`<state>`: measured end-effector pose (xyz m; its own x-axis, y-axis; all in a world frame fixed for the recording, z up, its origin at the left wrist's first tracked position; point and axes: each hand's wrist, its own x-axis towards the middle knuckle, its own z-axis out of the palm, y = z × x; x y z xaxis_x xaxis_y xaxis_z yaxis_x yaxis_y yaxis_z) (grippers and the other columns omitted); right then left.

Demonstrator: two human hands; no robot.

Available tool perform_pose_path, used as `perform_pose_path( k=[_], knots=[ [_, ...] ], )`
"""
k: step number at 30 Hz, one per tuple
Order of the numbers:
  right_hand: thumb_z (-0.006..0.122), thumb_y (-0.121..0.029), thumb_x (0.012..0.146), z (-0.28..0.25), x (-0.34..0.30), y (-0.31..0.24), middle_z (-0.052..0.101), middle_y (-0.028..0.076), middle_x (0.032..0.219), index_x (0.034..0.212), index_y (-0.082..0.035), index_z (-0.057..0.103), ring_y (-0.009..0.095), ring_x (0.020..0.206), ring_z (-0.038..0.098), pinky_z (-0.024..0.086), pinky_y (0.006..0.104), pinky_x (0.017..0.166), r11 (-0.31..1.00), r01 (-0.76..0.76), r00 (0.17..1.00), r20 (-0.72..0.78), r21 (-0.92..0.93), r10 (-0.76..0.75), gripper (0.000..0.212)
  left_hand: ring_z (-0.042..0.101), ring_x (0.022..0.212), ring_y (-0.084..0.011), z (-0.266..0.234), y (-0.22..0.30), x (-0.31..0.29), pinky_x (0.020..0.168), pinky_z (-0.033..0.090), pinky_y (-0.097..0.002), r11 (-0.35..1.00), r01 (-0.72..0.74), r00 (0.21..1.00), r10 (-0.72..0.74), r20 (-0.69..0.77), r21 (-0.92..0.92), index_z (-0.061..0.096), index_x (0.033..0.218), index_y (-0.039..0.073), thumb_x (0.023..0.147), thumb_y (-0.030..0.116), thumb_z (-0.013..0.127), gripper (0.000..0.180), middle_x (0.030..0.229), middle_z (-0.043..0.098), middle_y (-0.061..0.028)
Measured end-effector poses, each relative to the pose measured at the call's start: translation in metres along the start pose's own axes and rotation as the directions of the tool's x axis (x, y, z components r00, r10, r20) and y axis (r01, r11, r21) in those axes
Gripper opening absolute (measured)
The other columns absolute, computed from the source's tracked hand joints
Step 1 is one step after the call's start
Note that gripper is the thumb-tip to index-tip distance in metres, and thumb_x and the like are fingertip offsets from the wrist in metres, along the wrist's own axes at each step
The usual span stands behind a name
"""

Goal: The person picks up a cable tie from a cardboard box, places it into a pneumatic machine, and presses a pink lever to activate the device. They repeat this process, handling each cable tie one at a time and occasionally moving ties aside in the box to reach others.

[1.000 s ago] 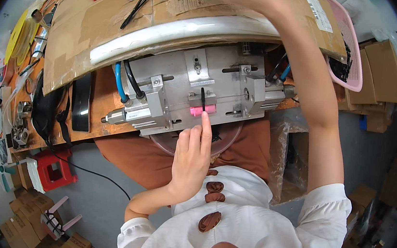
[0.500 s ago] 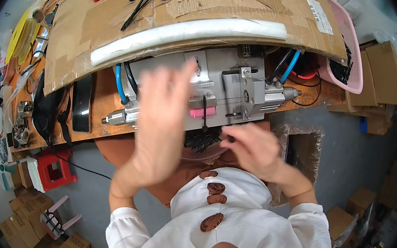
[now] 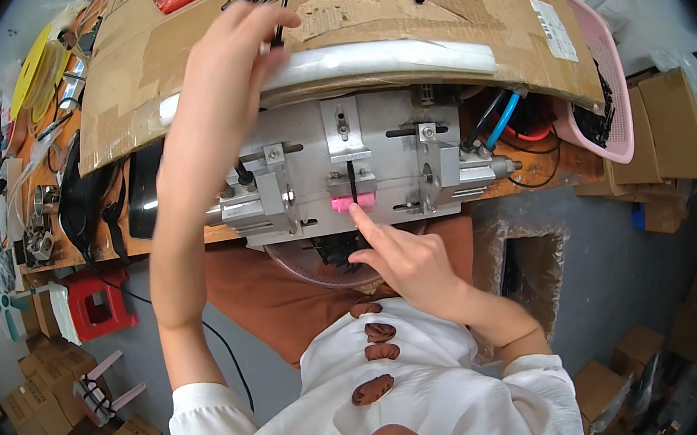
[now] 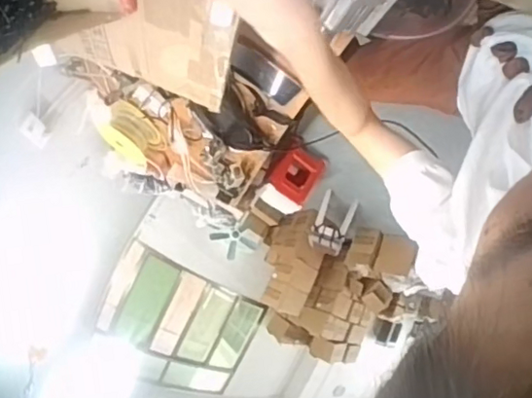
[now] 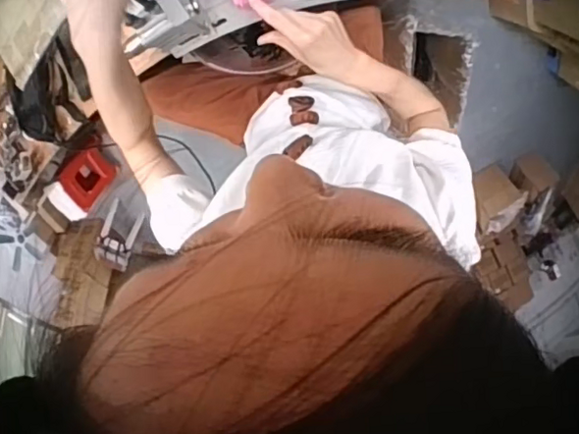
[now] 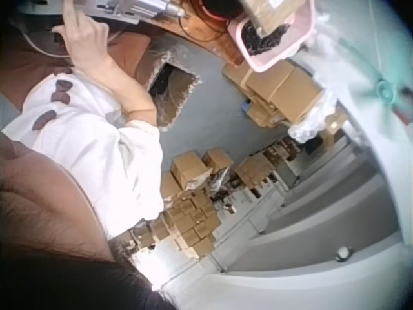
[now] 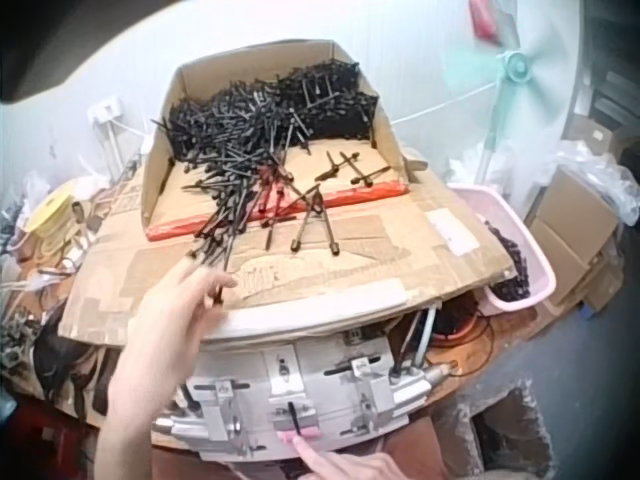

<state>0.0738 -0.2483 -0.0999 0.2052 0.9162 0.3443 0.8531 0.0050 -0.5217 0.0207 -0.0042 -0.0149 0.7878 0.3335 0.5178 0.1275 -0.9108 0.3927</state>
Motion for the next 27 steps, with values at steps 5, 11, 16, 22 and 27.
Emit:
perform_pose_path(
  k=[5,11,16,22,27],
  knots=[
    [0.059,-0.012,0.07,-0.064,0.11,0.038,0.057,0.005,0.077,0.105,-0.003,0.061,0.018,0.057,0.057,0.047,0.0272,0.049,0.842,0.275,0.847,-0.297,-0.463,-0.44,0.036,0.049,0.083,-0.0246,0.01,0.076,-0.095,0.075,0.045,-0.034,0.993,0.12,0.993,-0.12,-0.001,0.018,0.037,0.143,0.001,0.067,-0.018,0.064,0.083,0.089,0.049,-0.0118],
    [0.061,-0.003,0.078,-0.107,0.274,0.087,0.06,0.013,0.088,0.089,-0.002,0.064,0.028,0.092,0.06,0.051,0.038,0.076,0.705,0.232,0.88,-0.165,-0.67,-0.446,0.012,0.049,0.086,-0.027,0.066,0.11,-0.157,0.076,0.044,-0.0362,0.976,0.204,0.95,-0.217,0.224,0.079,0.034,0.141,-0.006,0.073,-0.01,0.063,0.074,0.098,0.05,-0.0126],
    [0.061,-0.008,0.081,-0.121,0.273,0.086,0.061,0.01,0.09,0.095,-0.006,0.067,0.028,0.094,0.06,0.049,0.0398,0.079,0.753,0.199,0.794,-0.347,-0.627,-0.499,0.015,0.049,0.083,-0.0227,0.079,0.106,-0.155,0.077,0.046,-0.0302,0.962,0.127,0.958,-0.182,0.223,0.242,0.033,0.139,-0.011,0.07,-0.007,0.056,0.072,0.098,0.048,-0.0112],
    [0.06,-0.012,0.084,-0.141,0.25,0.086,0.061,0.009,0.09,0.098,-0.006,0.067,0.028,0.093,0.059,0.048,0.0378,0.08,0.755,0.192,0.833,-0.303,-0.626,-0.463,0.016,0.048,0.086,-0.0254,0.072,0.104,-0.151,0.077,0.044,-0.0354,0.965,0.19,0.935,-0.235,0.266,0.182,0.033,0.139,-0.008,0.077,-0.006,0.062,0.069,0.094,0.047,-0.0116],
    [0.057,0.001,0.079,-0.124,0.268,0.112,0.059,0.011,0.097,0.102,-0.007,0.066,0.028,0.099,0.056,0.047,0.0374,0.086,0.745,0.308,0.915,-0.03,-0.591,-0.402,0.027,0.051,0.089,-0.0279,0.017,0.071,-0.076,0.081,0.045,-0.0382,0.992,0.028,0.992,-0.042,0.12,0.121,0.052,0.124,-0.002,0.079,-0.001,0.059,0.045,0.092,0.05,-0.0127]
  ],
)
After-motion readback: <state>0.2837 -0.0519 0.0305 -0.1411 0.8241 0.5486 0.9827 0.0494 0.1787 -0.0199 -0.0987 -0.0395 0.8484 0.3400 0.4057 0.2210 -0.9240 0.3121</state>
